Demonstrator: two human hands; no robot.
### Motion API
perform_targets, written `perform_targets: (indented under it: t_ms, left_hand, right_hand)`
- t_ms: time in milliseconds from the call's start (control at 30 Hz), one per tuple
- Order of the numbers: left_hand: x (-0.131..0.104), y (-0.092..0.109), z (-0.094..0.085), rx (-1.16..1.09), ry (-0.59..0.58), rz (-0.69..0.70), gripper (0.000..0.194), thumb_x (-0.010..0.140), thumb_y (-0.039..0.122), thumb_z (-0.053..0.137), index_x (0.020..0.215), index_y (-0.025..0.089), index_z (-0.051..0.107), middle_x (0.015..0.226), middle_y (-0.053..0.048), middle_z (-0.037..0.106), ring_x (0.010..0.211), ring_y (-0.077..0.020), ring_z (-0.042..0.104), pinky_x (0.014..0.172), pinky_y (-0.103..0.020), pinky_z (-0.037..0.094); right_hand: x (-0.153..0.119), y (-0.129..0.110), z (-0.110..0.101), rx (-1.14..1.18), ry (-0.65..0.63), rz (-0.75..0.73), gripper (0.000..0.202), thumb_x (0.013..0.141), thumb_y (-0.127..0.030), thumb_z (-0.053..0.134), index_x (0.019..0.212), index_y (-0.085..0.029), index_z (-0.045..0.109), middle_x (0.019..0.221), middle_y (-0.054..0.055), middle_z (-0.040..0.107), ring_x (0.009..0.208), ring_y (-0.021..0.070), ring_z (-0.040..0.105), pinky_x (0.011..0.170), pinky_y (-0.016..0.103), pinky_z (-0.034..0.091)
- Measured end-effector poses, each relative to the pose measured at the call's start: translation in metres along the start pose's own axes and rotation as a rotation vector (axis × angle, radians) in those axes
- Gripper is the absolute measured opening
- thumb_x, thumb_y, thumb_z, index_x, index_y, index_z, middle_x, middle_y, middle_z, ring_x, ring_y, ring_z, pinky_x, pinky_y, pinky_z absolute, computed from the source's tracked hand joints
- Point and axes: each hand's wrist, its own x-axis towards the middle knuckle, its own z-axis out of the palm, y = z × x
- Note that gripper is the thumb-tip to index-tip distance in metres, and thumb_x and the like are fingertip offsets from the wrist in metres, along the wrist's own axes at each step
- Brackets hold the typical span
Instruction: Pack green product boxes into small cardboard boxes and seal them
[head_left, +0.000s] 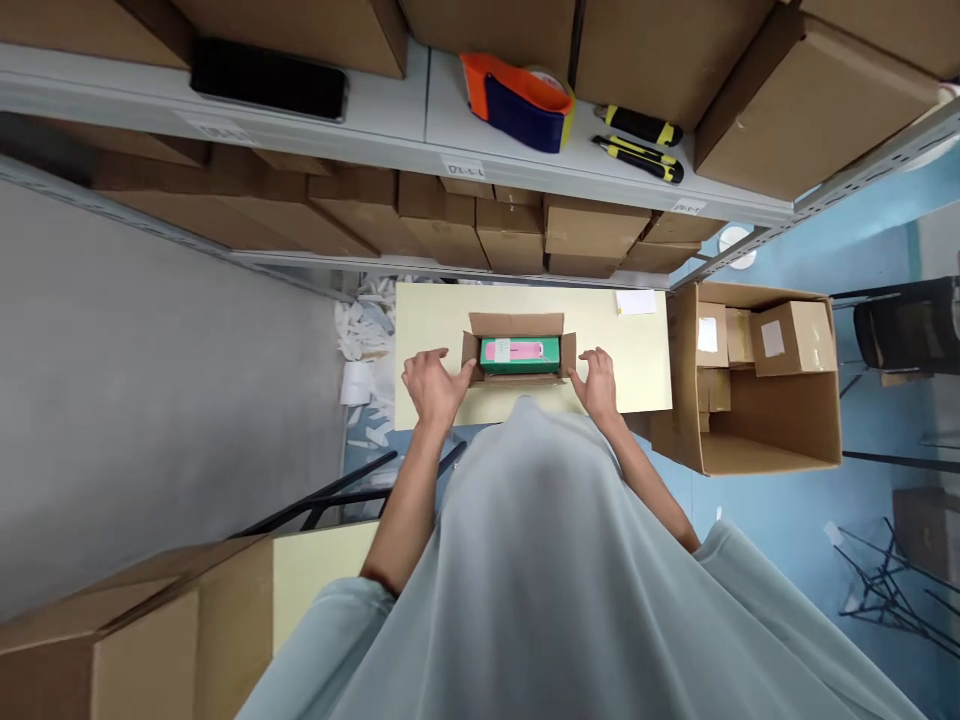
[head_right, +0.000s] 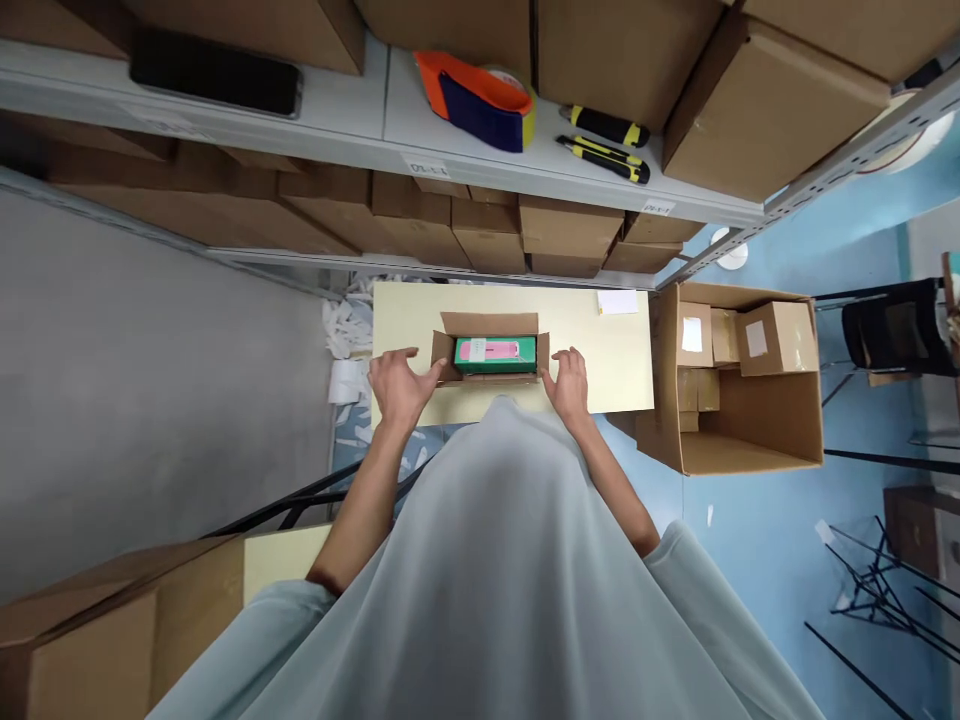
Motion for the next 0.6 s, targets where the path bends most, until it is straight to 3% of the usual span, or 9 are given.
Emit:
perform_targets:
  t_ms: [100,233,433,600]
  left_hand:
    - [-0.005,-0.001,-0.001,0.01,-0.079,-0.053,0.022,0.098,0.04,0.07,0.103,0.02,0.078,0.118,-0.021,0.08,0.124,-0.0458,0.067,0.112,-0.06,0.047]
    - [-0.028,0.002,0.0,0.004,-0.035,-0.102,0.016,0.097,0.034,0.067,0.091,0.023,0.077,0.115,-0.017,0.082,0.119,-0.0415,0.07,0.11,-0.054,0.046]
    - [-0.111,-0.017,-0.019,0.014,0.13,-0.217,0.02,0.101,0.038,0.066,0.097,0.022,0.077,0.113,-0.015,0.08,0.115,-0.0392,0.07,0.107,-0.053,0.047]
    - [-0.18,-0.048,-0.04,0.038,0.217,-0.346,0.023,0.104,0.041,0.063,0.099,0.023,0.076,0.111,-0.014,0.079,0.112,-0.0375,0.07,0.105,-0.052,0.048]
  right_hand:
    - [0.002,0.005,0.003,0.013,-0.009,0.069,0.006,0.104,-0.028,0.072,0.107,-0.022,0.072,0.125,0.019,0.076,0.143,0.0392,0.062,0.123,0.062,0.054]
    - [0.006,0.002,0.009,0.048,-0.024,0.03,0.013,0.103,-0.024,0.066,0.091,-0.025,0.068,0.127,0.018,0.077,0.145,0.0379,0.06,0.125,0.062,0.051]
    - [0.003,-0.03,0.027,0.152,-0.093,-0.121,0.018,0.109,-0.028,0.06,0.092,-0.025,0.067,0.136,0.018,0.076,0.152,0.0366,0.056,0.128,0.061,0.048]
    - [-0.026,-0.062,0.036,0.235,-0.221,-0.185,0.018,0.109,-0.029,0.062,0.093,-0.025,0.068,0.136,0.018,0.076,0.155,0.0379,0.055,0.13,0.064,0.047]
